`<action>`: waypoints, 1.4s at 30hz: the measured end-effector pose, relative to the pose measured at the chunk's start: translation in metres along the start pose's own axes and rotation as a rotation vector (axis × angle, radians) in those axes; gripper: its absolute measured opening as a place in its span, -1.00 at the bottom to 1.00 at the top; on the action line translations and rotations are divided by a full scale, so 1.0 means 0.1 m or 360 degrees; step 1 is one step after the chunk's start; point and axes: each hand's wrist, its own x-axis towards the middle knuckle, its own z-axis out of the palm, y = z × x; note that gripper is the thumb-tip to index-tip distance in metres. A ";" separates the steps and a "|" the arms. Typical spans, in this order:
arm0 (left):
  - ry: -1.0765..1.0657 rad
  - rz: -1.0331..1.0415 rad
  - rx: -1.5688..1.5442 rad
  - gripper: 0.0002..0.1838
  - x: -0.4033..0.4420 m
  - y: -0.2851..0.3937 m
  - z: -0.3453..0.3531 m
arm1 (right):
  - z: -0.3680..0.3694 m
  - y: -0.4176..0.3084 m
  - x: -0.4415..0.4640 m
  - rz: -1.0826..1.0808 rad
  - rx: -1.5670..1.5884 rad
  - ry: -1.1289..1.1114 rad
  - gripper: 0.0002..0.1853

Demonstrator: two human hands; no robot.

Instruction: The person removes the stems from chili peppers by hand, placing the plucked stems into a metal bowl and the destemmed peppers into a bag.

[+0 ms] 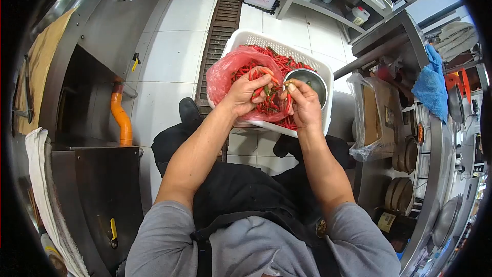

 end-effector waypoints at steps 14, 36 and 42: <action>-0.0060 -0.0331 -0.0020 -0.88 -0.05 -0.11 0.24 | 0.23 -0.07 0.06 -0.0526 -0.0416 0.0406 -0.83; 0.0212 -0.0184 0.0148 -0.86 0.01 -0.05 0.02 | -0.09 0.05 0.01 0.0051 -0.0755 -0.0174 -0.75; 0.0198 -0.0390 0.0063 -0.84 0.01 -0.03 0.01 | 0.04 0.02 -0.13 -0.0183 -0.0979 -0.0251 -0.83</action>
